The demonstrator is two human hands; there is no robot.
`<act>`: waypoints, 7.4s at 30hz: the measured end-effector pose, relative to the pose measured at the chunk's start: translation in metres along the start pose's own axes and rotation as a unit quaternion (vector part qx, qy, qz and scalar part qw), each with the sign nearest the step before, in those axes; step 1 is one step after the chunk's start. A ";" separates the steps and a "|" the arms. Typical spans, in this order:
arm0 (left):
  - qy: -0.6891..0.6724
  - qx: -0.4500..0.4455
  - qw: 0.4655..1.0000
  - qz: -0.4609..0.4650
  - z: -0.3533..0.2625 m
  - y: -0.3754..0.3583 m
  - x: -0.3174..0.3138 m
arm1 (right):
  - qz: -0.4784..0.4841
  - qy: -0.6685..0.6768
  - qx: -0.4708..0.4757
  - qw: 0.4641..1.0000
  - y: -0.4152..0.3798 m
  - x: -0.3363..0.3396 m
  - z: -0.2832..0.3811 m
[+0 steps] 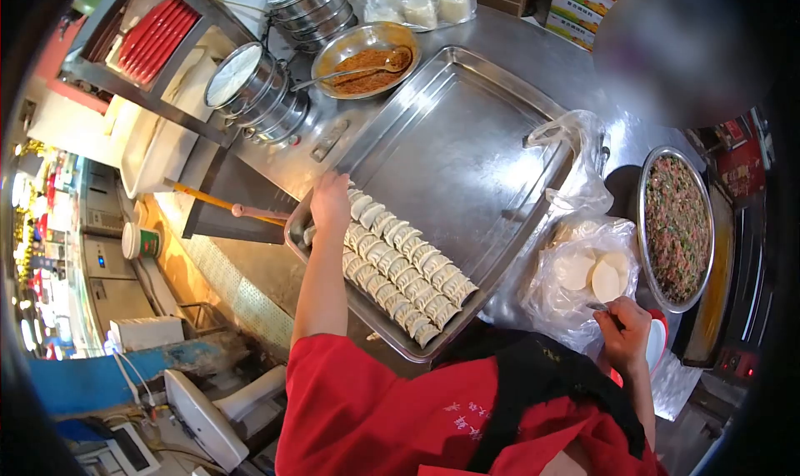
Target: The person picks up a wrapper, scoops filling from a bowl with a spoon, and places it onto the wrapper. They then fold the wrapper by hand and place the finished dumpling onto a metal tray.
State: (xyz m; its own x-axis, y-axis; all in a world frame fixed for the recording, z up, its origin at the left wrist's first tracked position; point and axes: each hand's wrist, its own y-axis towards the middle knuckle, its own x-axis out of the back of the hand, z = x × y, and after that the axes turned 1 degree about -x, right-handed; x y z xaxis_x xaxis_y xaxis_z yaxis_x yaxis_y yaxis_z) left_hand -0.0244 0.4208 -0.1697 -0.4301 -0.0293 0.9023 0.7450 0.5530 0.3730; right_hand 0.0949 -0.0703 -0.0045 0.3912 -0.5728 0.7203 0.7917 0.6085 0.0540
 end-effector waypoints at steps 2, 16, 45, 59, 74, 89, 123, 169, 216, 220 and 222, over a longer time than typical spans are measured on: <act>0.029 -0.006 1.000 0.008 0.000 -0.003 0.001 | -0.007 -0.003 -0.001 1.000 -0.002 0.000 -0.003; 0.005 -0.006 0.998 0.062 -0.001 -0.002 0.010 | -0.123 0.076 -0.225 0.964 -0.007 0.007 -0.046; -0.781 0.345 0.157 0.497 -0.385 -0.103 0.054 | 0.033 0.265 -0.130 0.955 -0.034 0.012 -0.043; -0.689 0.310 0.381 0.533 -0.443 -0.103 0.060 | -0.138 -0.141 -0.191 0.962 -0.078 0.173 -0.170; -0.635 0.332 0.380 0.586 -0.457 -0.084 0.031 | 0.102 -0.305 -0.164 0.932 -0.041 0.160 -0.177; -0.648 0.318 0.358 0.592 -0.458 -0.085 0.047 | -0.001 0.092 -0.264 0.960 -0.023 0.149 -0.191; -0.713 0.296 0.380 0.509 -0.476 -0.103 0.072 | -0.225 -0.289 -0.213 0.906 -0.036 0.125 -0.201; -0.734 0.288 0.198 0.583 -0.501 -0.136 0.073 | -0.309 -0.186 0.003 0.933 -0.159 0.060 -0.075; -0.677 0.304 0.142 0.655 -0.542 -0.184 0.054 | -0.440 0.027 -0.268 0.857 -0.229 0.074 -0.080; -0.670 0.222 0.148 0.693 -0.534 -0.180 0.057 | -0.419 0.037 -0.278 0.864 -0.220 0.086 -0.075; -0.663 0.201 0.165 0.702 -0.530 -0.176 0.059 | -0.385 0.056 -0.255 0.885 -0.213 0.090 -0.073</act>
State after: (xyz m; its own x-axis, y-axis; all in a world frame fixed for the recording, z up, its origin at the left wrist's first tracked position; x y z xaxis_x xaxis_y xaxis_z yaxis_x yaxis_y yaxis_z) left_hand 0.0893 -0.1196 -0.0680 0.0898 0.4235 -0.9014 0.6061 -0.7415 -0.2880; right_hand -0.0043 -0.2918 -0.0018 -0.3350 -0.7781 0.5313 0.9416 -0.2971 0.1587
